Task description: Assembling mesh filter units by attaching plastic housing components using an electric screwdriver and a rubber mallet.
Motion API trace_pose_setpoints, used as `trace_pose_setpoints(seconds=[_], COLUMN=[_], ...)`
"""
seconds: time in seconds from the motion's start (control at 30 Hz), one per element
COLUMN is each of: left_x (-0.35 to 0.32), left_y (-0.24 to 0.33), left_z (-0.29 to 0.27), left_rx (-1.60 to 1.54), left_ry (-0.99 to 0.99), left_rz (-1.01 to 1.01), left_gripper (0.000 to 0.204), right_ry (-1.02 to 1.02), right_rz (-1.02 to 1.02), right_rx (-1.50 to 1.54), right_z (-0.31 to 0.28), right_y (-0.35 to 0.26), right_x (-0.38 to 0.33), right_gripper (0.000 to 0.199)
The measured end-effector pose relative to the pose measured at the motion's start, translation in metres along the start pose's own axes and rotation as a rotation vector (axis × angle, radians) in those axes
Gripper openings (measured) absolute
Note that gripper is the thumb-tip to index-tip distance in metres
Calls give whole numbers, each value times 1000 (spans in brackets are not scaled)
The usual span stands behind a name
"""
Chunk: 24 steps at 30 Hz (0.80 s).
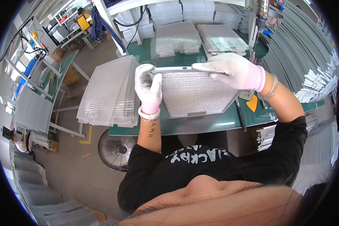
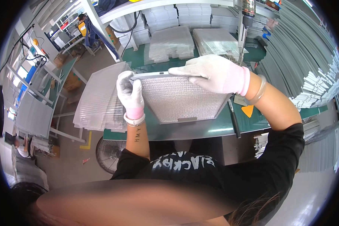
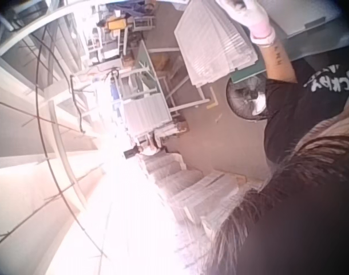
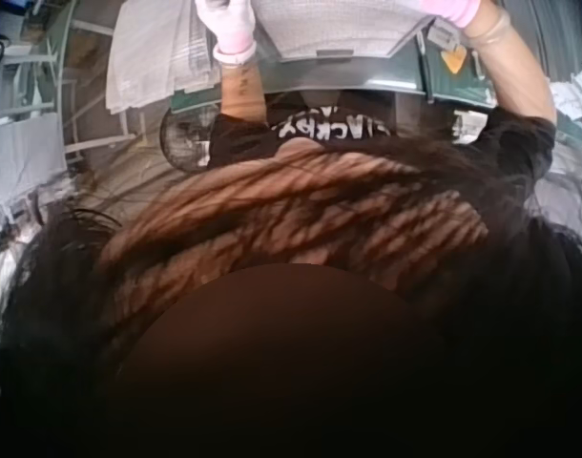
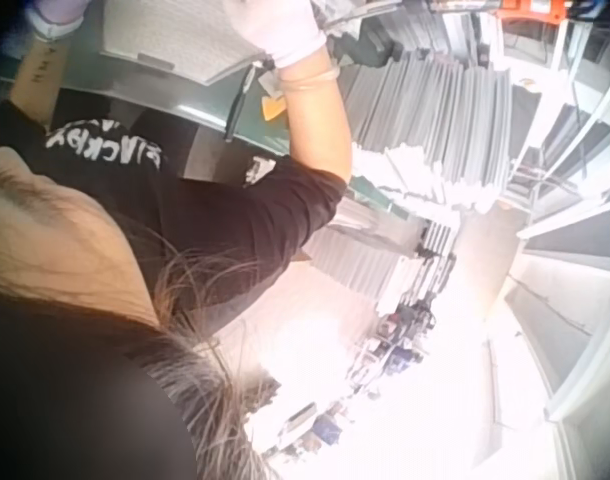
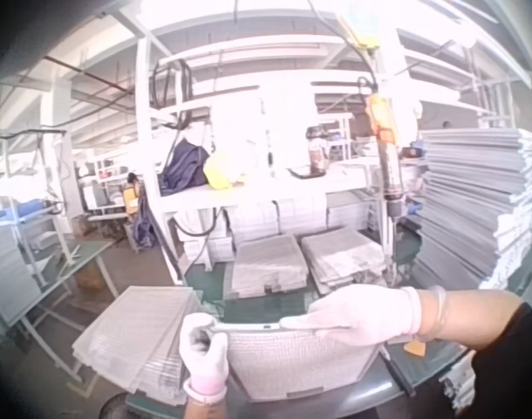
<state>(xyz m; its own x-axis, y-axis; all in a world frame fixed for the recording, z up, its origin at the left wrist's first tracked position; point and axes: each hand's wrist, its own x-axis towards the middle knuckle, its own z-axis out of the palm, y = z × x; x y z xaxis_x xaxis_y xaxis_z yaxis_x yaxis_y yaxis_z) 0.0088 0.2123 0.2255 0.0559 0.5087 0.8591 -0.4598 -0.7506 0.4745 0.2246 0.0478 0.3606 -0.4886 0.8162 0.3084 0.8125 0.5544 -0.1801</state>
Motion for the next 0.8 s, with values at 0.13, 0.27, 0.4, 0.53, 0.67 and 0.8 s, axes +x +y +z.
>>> trace_pose_setpoints(seconds=[0.13, 0.27, 0.4, 0.53, 0.67, 0.8], left_x=[-13, -16, -13, 19, 86, 63], left_y=[-10, -8, -17, -3, 74, 69], left_z=[4, 3, 4, 12, 65, 152], left_rx=[-28, -31, 76, 12, 278, 235], left_ry=[-21, 6, 87, -52, -808, -1232], left_rz=[-64, -217, -116, -61, 422, 706], left_gripper=[32, 34, 33, 34, 30, 30], right_ry=[2, 302, 1005, 206, 81, 344], right_rz=[-34, -153, 413, 1173, 1363, 1289], right_rx=[-125, -444, -183, -418, -299, 59], right_z=[0, 3, 68, 206, 233, 230], right_y=[2, -8, 5, 24, 21, 27], right_x=[-7, -24, -124, -224, -221, -242], right_gripper=[54, 49, 36, 47, 51, 56])
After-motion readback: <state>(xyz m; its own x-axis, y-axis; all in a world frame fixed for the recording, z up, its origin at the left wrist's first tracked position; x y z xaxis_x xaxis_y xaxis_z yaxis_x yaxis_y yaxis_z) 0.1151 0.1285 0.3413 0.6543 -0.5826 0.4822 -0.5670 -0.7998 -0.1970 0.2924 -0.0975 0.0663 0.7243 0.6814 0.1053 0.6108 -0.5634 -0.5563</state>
